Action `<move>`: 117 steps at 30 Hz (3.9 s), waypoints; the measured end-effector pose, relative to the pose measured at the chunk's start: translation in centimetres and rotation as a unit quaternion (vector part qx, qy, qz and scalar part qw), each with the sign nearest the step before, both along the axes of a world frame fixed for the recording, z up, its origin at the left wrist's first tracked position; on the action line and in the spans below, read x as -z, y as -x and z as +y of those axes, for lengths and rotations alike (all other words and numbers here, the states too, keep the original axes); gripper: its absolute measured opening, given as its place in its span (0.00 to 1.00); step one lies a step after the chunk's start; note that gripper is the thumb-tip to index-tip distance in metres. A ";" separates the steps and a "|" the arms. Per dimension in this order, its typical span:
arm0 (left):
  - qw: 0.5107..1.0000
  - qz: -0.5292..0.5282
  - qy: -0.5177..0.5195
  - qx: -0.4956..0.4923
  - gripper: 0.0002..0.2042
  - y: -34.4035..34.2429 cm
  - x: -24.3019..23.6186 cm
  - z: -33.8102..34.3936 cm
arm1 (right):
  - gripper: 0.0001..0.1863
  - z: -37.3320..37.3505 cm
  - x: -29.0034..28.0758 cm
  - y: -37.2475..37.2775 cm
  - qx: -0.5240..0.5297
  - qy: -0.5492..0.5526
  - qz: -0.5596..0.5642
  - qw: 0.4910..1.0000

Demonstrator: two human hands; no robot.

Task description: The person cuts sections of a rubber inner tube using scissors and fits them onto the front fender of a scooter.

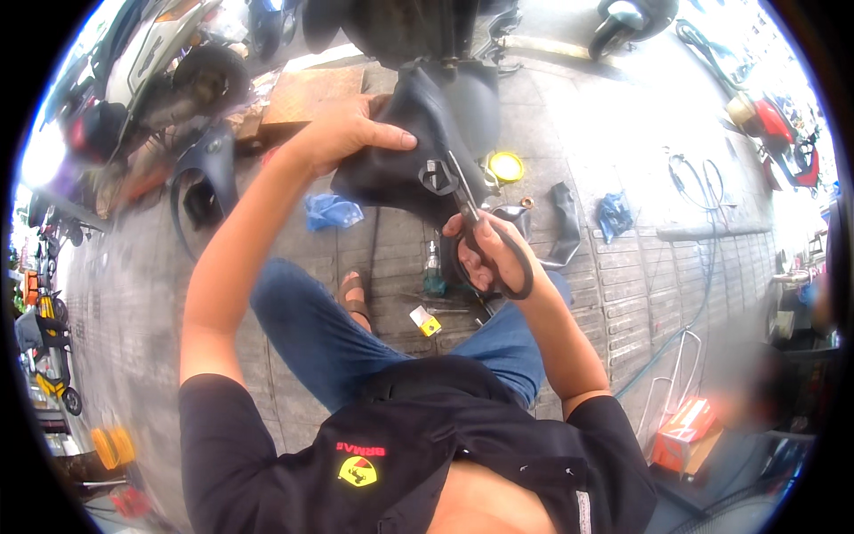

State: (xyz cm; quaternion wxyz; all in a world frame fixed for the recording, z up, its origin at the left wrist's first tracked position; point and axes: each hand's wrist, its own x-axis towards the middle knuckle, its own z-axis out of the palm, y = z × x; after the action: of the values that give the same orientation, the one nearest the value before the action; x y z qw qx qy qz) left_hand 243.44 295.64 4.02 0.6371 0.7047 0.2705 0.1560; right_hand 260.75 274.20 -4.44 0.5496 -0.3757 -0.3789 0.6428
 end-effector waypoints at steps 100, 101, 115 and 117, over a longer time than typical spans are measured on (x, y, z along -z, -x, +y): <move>0.855 0.096 -0.509 0.006 0.12 0.5 -3.6 -5.9 | 0.23 0.0 15.0 -20.9 -0.113 0.036 -0.807 0.578; 0.872 0.095 -0.480 -0.007 0.12 0.1 -3.7 -6.2 | 0.24 1.1 12.6 -19.7 -0.081 0.017 -0.796 0.600; 0.925 -0.325 -0.090 -0.174 0.16 -10.4 -4.2 6.4 | 0.28 17.2 -11.4 -13.4 0.242 -0.213 -0.362 0.875; 0.907 -0.366 -0.115 -0.176 0.15 -11.1 -5.4 9.2 | 0.28 18.6 -14.6 -12.8 0.307 -0.260 -0.480 0.779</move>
State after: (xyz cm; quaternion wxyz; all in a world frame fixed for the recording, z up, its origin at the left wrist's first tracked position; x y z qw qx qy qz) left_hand 254.54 304.80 9.46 0.5679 0.6076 0.1181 0.5426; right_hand 273.56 292.79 10.19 0.5417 -0.5749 -0.6109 0.0530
